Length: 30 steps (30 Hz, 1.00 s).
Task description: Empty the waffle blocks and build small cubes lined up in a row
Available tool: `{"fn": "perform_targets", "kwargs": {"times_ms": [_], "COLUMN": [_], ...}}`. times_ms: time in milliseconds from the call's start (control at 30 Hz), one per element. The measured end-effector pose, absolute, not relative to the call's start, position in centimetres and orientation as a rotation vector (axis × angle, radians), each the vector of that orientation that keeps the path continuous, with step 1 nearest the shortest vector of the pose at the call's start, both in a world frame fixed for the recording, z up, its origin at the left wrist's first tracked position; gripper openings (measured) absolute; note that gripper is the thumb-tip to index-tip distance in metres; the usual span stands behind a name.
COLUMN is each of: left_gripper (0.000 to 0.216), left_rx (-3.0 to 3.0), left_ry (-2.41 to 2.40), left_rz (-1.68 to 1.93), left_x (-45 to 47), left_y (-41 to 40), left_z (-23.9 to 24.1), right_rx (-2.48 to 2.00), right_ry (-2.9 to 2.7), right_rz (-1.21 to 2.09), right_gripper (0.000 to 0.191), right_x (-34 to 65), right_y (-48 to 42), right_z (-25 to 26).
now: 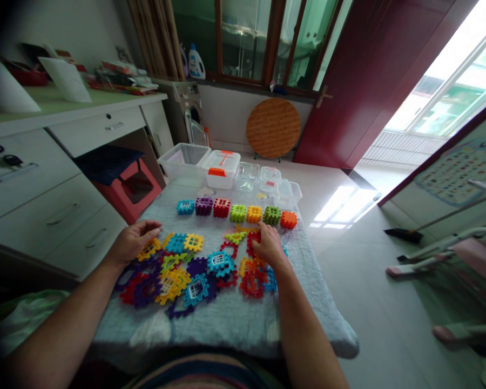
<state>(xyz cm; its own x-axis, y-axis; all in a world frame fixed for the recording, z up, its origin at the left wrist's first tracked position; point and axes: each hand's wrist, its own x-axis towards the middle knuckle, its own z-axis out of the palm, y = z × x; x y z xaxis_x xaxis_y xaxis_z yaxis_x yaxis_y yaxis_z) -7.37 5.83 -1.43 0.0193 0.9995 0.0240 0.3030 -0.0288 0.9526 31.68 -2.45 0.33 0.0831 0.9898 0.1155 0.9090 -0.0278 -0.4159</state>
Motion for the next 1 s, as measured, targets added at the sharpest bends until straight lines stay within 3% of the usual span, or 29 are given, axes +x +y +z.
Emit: {"fn": "perform_targets", "kwargs": {"times_ms": [133,433,567,633,800,1000], "left_gripper": [0.050,0.050,0.047,0.046,0.044,0.044], "left_rx": [1.448,1.447,1.469,1.468,1.440,1.443], "left_ry": [1.399,1.397,1.398,1.400,1.377,1.374], "left_rz": [1.057,1.066,1.067,1.069,1.091,1.108], "left_x": [-7.3,-7.4,-7.6,-7.6,-7.6,-7.9], "left_y": [5.8,5.8,5.9,5.9,6.0,6.2], "left_z": [-1.4,-1.6,-1.8,-1.9,-2.0,-2.6], "right_rx": [-1.978,-1.619,-1.480,-1.466,-1.423,-1.614], "right_ry": [-1.918,-1.688,-1.597,-1.697,-1.862,-1.820], "right_rz": [0.312,0.483,0.326,0.310,0.678,0.589], "right_gripper": [0.054,0.022,0.011,0.010,0.024,0.010], "right_x": [31.3,30.7,29.9,29.4,28.7,30.6], "right_y": [-2.3,-2.4,-2.6,-2.8,-3.2,-3.4], "right_z": [0.3,0.6,1.1,1.5,2.0,2.0]}}
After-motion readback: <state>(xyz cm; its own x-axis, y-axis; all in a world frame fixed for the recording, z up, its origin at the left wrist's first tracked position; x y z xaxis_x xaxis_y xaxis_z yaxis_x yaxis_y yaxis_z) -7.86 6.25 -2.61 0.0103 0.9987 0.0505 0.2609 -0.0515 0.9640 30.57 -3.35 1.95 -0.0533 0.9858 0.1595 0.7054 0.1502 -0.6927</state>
